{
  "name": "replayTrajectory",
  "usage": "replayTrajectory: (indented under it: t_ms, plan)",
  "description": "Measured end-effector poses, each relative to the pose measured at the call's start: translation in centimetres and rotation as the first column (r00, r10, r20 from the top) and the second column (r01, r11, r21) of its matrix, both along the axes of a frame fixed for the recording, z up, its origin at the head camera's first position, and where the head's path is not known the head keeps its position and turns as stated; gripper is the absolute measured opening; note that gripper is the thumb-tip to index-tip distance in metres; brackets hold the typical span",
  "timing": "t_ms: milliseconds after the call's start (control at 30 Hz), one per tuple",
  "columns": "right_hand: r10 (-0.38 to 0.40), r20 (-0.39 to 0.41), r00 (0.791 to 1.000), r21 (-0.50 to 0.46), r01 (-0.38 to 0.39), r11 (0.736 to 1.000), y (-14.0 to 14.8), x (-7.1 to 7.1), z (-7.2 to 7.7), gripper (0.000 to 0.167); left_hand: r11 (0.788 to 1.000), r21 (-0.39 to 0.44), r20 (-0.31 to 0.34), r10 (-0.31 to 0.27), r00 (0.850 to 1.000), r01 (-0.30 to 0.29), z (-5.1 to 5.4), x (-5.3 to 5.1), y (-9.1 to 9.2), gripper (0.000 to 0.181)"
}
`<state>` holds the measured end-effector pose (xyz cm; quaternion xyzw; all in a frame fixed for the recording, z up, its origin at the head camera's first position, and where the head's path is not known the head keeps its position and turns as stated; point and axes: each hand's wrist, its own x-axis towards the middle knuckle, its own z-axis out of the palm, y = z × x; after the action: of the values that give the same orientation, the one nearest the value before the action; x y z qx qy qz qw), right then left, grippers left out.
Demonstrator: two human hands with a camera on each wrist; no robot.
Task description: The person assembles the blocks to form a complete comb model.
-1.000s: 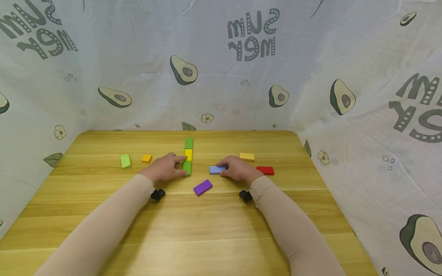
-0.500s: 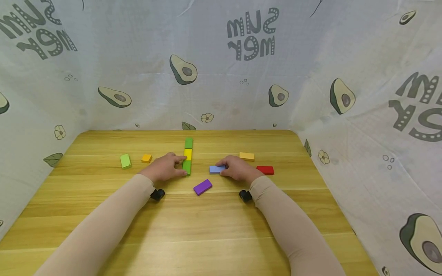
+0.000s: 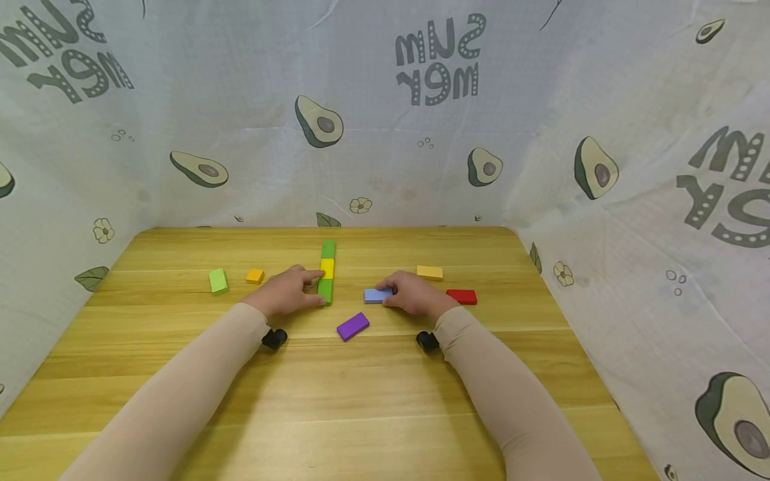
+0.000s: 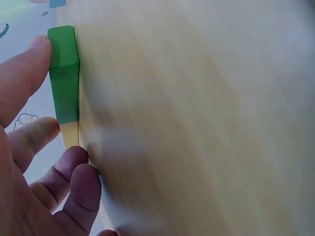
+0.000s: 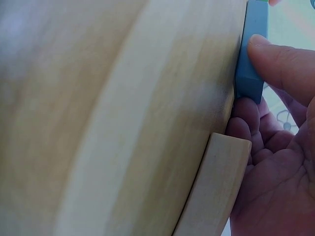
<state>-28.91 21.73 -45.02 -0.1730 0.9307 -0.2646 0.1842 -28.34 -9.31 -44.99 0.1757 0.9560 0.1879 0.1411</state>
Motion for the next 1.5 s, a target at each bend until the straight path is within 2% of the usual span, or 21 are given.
replayTrajectory:
  t_ms: [367, 1033, 1200, 1333, 1500]
  plan:
    - [-0.002, 0.007, 1.0, 0.001, 0.002, 1.0, 0.0, 0.0, 0.0, 0.036, 0.999, 0.048, 0.008, -0.012, 1.0, 0.012, -0.2, 0.1, -0.4, 0.075]
    - [0.002, -0.005, 1.0, -0.008, -0.002, 1.0, 0.1, 0.0, -0.2, 0.035, 0.999, 0.04, 0.007, -0.013, 1.0, 0.013, -0.5, -0.1, -0.2, 0.069]
    - [0.002, -0.001, 1.0, -0.005, -0.002, 1.0, 0.1, 0.0, -0.2, 0.036, 0.998, 0.055, 0.013, -0.011, 1.0, 0.01, -0.6, -0.1, -0.2, 0.073]
    - [-0.001, 0.005, 1.0, -0.001, 0.001, 1.0, 0.0, 0.1, -0.1, 0.036, 0.996, 0.093, -0.024, 0.005, 1.0, -0.003, -0.3, -0.2, -1.2, 0.077]
    - [0.0, 0.003, 1.0, 0.012, 0.0, 1.0, 0.0, 0.1, 0.0, 0.036, 0.995, 0.079, -0.144, 0.071, 0.987, -0.06, 0.5, -0.2, -4.1, 0.067]
